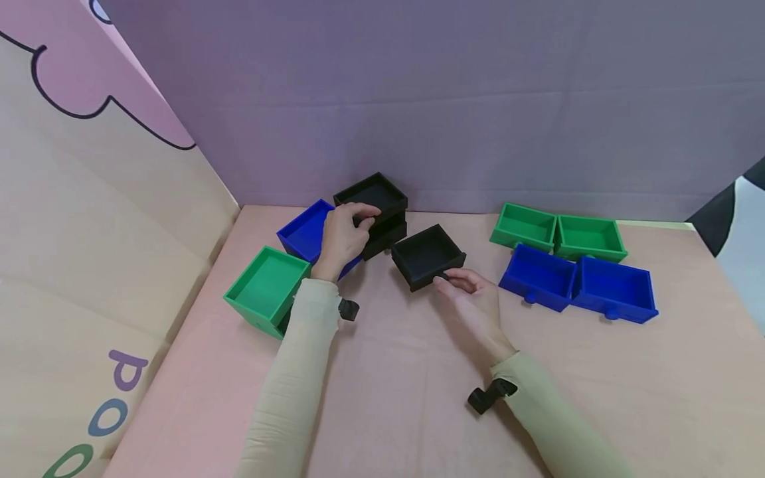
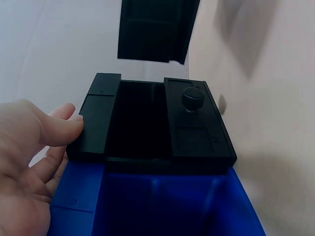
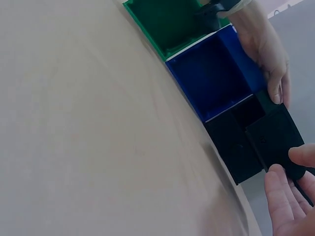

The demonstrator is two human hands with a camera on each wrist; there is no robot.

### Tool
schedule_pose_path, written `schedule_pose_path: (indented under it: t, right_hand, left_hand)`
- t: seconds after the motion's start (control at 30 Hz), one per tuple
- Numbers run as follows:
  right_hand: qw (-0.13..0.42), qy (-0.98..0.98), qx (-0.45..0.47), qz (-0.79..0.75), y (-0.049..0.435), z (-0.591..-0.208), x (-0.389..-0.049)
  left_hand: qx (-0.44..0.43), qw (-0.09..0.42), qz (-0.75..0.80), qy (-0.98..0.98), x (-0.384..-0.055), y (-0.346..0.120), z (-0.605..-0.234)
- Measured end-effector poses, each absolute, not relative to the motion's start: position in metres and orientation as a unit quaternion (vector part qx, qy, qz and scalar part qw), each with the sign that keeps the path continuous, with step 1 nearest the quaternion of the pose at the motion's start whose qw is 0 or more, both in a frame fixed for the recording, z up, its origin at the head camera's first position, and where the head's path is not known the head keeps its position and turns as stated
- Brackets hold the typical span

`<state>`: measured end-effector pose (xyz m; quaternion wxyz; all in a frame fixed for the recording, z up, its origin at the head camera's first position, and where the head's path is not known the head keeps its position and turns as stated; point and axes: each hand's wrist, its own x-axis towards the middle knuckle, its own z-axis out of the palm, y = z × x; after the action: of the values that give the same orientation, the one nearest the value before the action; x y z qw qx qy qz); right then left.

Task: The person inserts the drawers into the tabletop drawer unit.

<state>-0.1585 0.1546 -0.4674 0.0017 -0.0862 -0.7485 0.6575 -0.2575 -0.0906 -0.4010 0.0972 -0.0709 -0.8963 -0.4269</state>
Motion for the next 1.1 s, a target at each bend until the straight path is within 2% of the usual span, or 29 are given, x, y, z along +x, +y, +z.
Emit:
schedule_pose_path:
  t: [0.33,0.77,1.1]
  right_hand:
    - [0.007,-0.735,-0.075,0.674,0.147,-0.469,-0.175]
    - [-0.021,-0.694,-0.053,0.718,0.132,-0.463,-0.197]
    - [-0.023,-0.689,-0.051,0.723,0.122,-0.464,-0.208]
  left_hand:
    - [-0.075,0.104,-0.423,-0.897,-0.257,-0.091,-0.402]
    - [-0.082,0.110,-0.422,-0.896,-0.260,-0.092,-0.403]
    - [-0.080,0.113,-0.421,-0.897,-0.260,-0.091,-0.403]
